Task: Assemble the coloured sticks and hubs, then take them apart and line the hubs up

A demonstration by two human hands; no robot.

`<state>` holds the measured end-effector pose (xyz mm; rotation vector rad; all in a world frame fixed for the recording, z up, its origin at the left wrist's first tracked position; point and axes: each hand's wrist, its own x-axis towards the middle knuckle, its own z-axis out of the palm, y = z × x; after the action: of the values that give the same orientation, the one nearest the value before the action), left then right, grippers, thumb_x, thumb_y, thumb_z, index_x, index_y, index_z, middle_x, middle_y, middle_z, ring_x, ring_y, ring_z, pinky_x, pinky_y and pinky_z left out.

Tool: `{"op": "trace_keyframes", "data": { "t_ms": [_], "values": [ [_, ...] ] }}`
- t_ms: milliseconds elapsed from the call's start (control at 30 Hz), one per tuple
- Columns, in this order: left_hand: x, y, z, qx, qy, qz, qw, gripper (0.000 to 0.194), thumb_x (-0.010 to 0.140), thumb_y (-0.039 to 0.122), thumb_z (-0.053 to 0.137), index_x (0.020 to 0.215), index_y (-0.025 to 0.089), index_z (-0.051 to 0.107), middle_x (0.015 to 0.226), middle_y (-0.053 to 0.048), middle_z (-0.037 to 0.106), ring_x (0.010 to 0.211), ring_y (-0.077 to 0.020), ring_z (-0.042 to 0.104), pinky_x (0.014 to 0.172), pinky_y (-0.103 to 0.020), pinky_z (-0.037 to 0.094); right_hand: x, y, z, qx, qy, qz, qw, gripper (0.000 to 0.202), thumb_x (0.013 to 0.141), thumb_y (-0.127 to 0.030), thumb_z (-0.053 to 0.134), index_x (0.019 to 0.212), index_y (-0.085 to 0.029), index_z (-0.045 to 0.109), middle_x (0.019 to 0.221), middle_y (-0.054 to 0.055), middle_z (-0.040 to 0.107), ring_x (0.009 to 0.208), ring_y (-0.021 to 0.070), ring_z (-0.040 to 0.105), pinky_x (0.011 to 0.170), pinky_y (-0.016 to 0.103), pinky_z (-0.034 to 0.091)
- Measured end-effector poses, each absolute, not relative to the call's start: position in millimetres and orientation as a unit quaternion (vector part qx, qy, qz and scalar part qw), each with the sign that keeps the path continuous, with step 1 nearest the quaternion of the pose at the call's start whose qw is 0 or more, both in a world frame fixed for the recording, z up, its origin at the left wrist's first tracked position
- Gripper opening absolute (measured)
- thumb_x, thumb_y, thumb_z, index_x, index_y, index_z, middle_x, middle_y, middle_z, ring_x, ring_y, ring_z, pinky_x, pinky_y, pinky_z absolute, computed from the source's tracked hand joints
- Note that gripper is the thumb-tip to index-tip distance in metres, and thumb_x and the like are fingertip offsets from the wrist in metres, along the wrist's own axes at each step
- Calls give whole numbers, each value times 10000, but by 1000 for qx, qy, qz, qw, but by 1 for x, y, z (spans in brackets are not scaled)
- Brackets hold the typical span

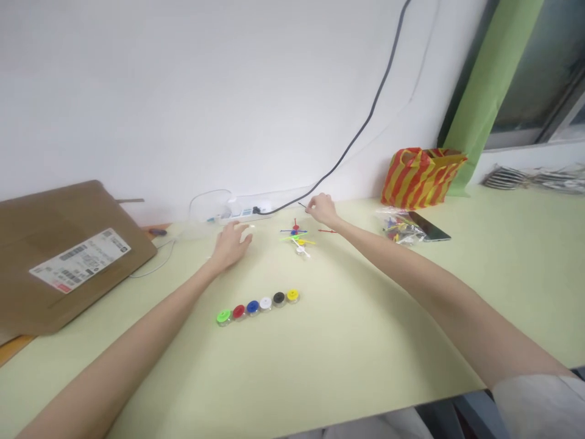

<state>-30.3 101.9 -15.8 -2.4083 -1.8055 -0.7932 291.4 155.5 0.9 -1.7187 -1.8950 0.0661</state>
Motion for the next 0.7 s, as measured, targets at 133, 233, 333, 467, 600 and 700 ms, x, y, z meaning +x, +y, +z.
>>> {"op": "trace_keyframes", "data": {
  "t_ms": [133, 233, 333, 467, 600, 700],
  "values": [
    [-50, 114, -29, -745, -655, -126, 10, 834, 919, 673, 450, 1471, 49, 496, 1617, -338, 320, 1540, -503, 216, 1169, -686, 231, 268, 164, -8, -648, -722, 45, 239, 229, 852, -173, 662, 1062, -104, 722, 1289, 222, 625, 1287, 363, 473, 1039, 484, 425],
    [-55, 118, -35, -762, -641, -88, -8, 747, 935, 647, 412, 1380, 71, 581, 1542, -317, 461, 1481, -450, 386, 1142, -615, 335, 261, 163, -13, -650, -728, 61, 209, 274, 830, -191, 693, 1089, -101, 713, 1243, 231, 669, 1266, 364, 509, 1024, 478, 436],
    [-55, 117, -30, -784, -612, -99, -5, 507, 950, 493, 426, 1218, 153, 688, 1428, -195, 629, 1362, -336, 562, 1108, -438, 424, 269, 157, -2, -650, -731, 71, 198, 221, 870, -257, 676, 1037, -123, 730, 1129, 202, 721, 1183, 344, 579, 974, 441, 461],
    [-48, 103, -5, -776, -600, -181, 63, 428, 994, 339, 343, 1047, 150, 723, 1157, -190, 751, 1143, -343, 679, 1004, -457, 485, 295, 135, 29, -627, -746, 46, 220, 215, 930, -218, 563, 1027, -156, 745, 1198, 167, 706, 1177, 320, 596, 982, 421, 456],
    [-24, 68, 30, -776, -545, -277, 157, 367, 1028, 283, 355, 1088, 177, 701, 1214, -178, 718, 1215, -338, 620, 1046, -513, 447, 318, 76, 45, -528, -785, 0, 324, 336, 936, -194, 517, 1239, -196, 663, 1252, 131, 650, 1195, 287, 580, 1017, 433, 466],
    [1, 31, 47, -865, -329, -282, 254, 248, 1013, 196, 467, 973, 215, 711, 1065, -119, 758, 1063, -274, 688, 951, -450, 502, 317, 17, 36, -398, -818, -27, 415, 615, 904, -212, 601, 1499, -232, 445, 1292, 138, 620, 1202, 312, 575, 1020, 513, 491]
  ]
}}
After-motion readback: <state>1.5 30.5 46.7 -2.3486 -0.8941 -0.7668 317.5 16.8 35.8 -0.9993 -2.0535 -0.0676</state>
